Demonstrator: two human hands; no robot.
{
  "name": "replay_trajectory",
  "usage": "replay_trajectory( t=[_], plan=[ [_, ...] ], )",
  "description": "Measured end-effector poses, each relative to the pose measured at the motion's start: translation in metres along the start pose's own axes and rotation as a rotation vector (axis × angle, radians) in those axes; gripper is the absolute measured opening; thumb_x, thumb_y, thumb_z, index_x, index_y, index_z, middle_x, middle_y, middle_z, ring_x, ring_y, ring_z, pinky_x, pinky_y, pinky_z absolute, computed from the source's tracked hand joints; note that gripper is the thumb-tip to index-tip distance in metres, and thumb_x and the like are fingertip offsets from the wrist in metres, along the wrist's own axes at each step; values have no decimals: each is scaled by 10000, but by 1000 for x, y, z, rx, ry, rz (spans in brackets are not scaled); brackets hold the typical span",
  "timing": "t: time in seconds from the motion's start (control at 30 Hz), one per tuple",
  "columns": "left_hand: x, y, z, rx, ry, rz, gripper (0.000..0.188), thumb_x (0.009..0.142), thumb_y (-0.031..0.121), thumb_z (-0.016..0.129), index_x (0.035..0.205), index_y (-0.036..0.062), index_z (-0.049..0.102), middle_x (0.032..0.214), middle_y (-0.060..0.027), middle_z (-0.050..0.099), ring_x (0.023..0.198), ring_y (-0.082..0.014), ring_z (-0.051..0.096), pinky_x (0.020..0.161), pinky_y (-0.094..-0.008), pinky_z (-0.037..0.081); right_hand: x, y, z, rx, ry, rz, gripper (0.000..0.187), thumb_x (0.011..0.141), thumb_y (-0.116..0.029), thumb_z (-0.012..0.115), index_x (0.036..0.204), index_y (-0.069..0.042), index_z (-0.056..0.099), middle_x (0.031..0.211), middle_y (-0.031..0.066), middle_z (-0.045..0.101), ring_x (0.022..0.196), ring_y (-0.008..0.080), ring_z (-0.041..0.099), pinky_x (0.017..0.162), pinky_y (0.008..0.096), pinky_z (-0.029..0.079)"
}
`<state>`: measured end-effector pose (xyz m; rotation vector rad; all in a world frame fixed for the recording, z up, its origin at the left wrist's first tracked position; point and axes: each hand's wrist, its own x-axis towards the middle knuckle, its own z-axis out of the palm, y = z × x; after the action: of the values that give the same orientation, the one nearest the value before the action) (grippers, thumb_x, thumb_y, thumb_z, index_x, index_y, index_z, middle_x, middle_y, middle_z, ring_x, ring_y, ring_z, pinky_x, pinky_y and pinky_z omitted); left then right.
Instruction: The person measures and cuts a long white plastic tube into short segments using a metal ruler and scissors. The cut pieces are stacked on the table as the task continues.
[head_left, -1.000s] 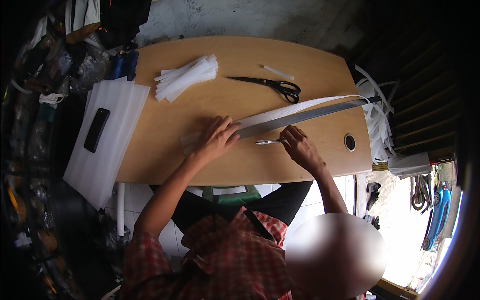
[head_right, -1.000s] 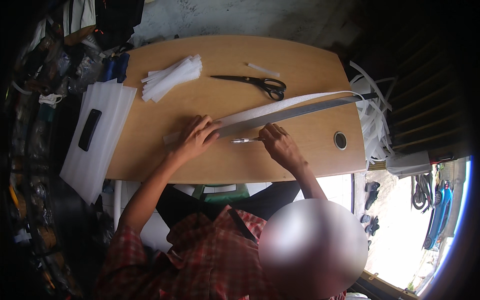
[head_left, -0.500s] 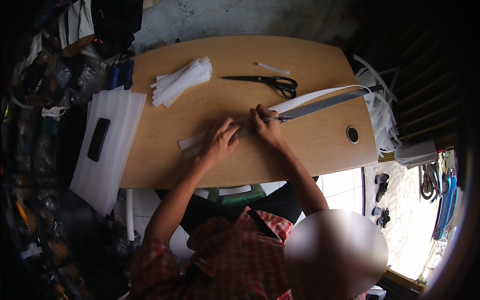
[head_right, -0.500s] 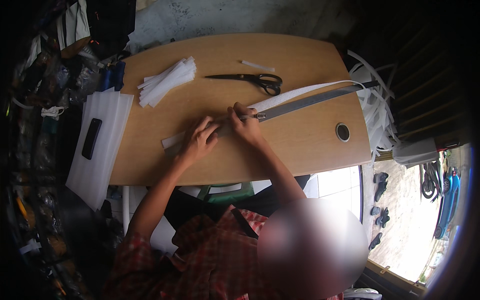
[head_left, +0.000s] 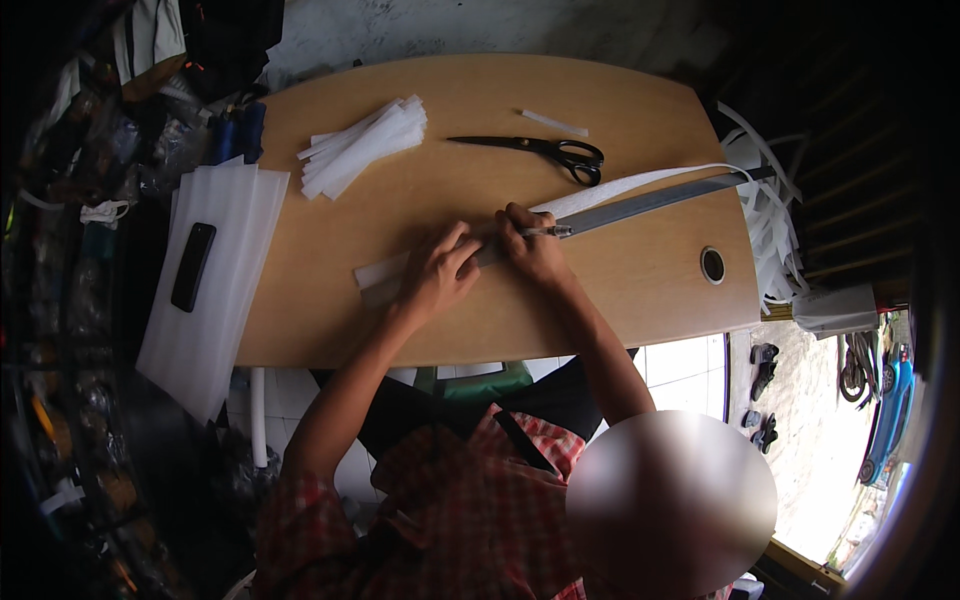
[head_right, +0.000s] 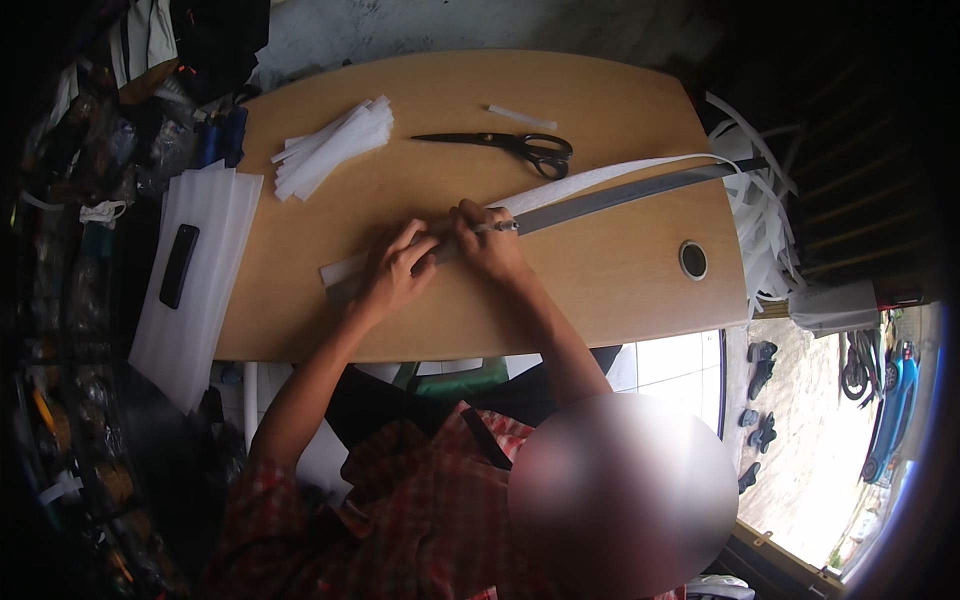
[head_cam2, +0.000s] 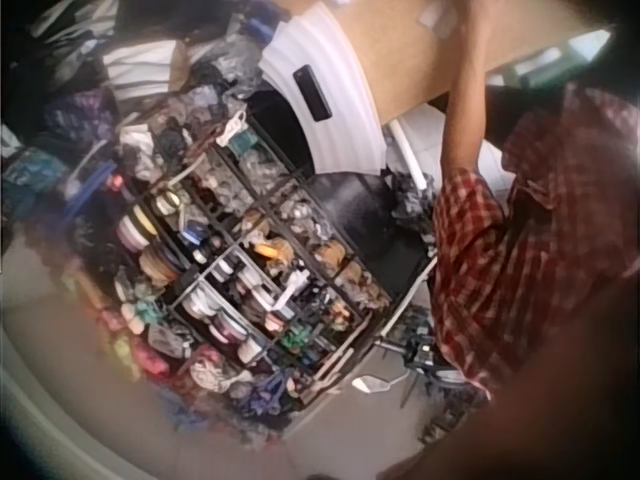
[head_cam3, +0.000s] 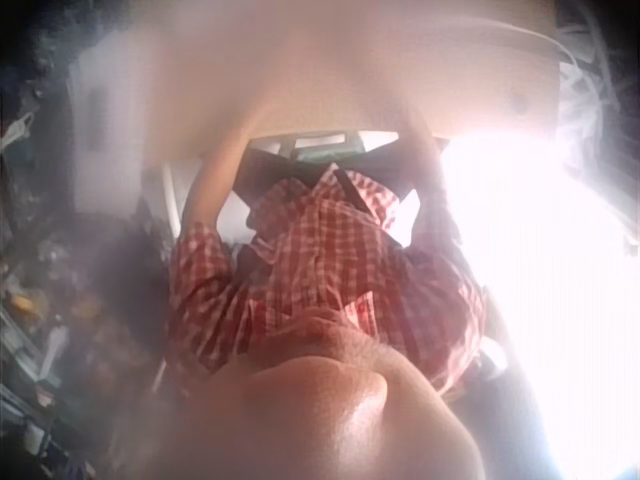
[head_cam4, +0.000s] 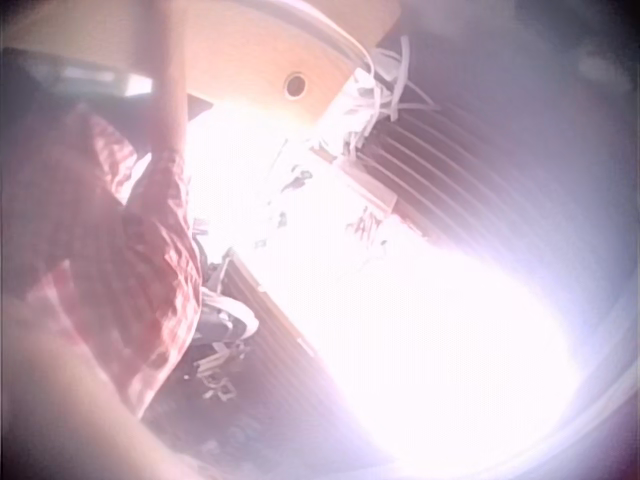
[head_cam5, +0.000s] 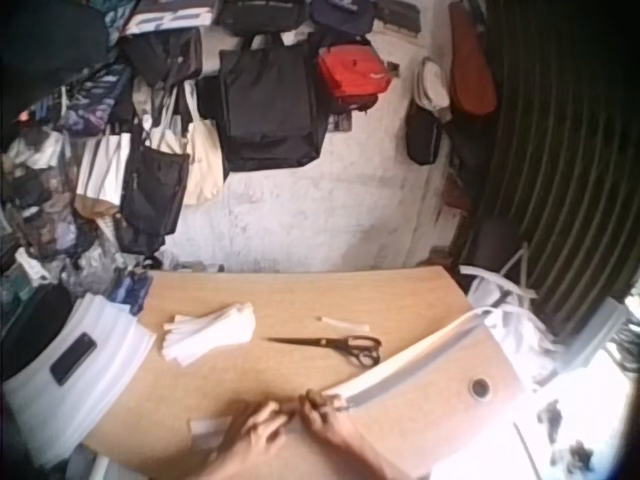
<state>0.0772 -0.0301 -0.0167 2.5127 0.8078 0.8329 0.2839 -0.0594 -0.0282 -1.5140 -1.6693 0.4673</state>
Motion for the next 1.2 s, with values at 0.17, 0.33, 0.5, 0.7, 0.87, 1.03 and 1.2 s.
replay_trajectory(
  t=[0.17, 0.33, 0.5, 0.7, 0.87, 1.03, 1.2],
  plan=[
    [0, -3, 2, 12, 4, 15, 224, 815, 70, 695, 1032, 15, 676, 1123, -156, 597, 975, -375, 614, 821, -481, 507, -3, -6, -2, 29, 8, 35, 176, 985, -171, 566, 910, -20, 616, 776, 203, 596, 733, 424, 621, 678, 457, 470],
    [1, -1, 0, -13, 9, 13, 226, 809, 63, 696, 1027, 7, 669, 1119, -157, 593, 971, -379, 612, 824, -482, 506, 1, -5, 0, 99, 65, 18, 173, 952, -184, 616, 873, -31, 619, 734, 250, 636, 718, 477, 639, 646, 499, 510],
    [1, -2, 1, -22, -1, 10, 228, 809, 59, 692, 1029, 4, 668, 1118, -158, 592, 964, -380, 613, 823, -483, 511, -2, 3, 0, -31, 1, -40, 110, 958, -114, 597, 946, -7, 619, 796, 193, 589, 718, 409, 611, 645, 472, 463],
    [0, -3, 3, -36, 9, 4, 229, 808, 59, 689, 1031, 13, 668, 1116, -154, 587, 961, -379, 614, 818, -482, 514, -2, -6, -4, 40, 40, -14, 145, 974, -129, 594, 906, -2, 604, 743, 200, 590, 708, 410, 616, 648, 459, 466],
    [0, -2, 3, -43, -26, -29, 228, 807, 61, 691, 1030, 17, 670, 1118, -151, 587, 978, -373, 618, 825, -478, 516, -2, -8, -1, 55, 40, 43, 201, 997, -159, 583, 878, 3, 586, 696, 202, 573, 673, 399, 595, 636, 430, 463],
    [1, -4, 1, 18, 5, 23, 247, 805, 76, 706, 1042, 14, 673, 1132, -151, 588, 998, -372, 620, 831, -489, 515, -5, -9, -4, 122, 29, 151, 240, 1018, -194, 586, 871, -4, 581, 707, 159, 573, 631, 269, 573, 623, 393, 455],
    [4, -1, 1, -192, -15, -74, 245, 879, 11, 643, 1122, 6, 672, 1092, -151, 613, 937, -362, 659, 796, -452, 532, -14, -21, -28, 234, 129, 54, 252, 998, -257, 674, 982, -7, 647, 807, 118, 635, 721, 260, 631, 688, 384, 508]
  ],
)
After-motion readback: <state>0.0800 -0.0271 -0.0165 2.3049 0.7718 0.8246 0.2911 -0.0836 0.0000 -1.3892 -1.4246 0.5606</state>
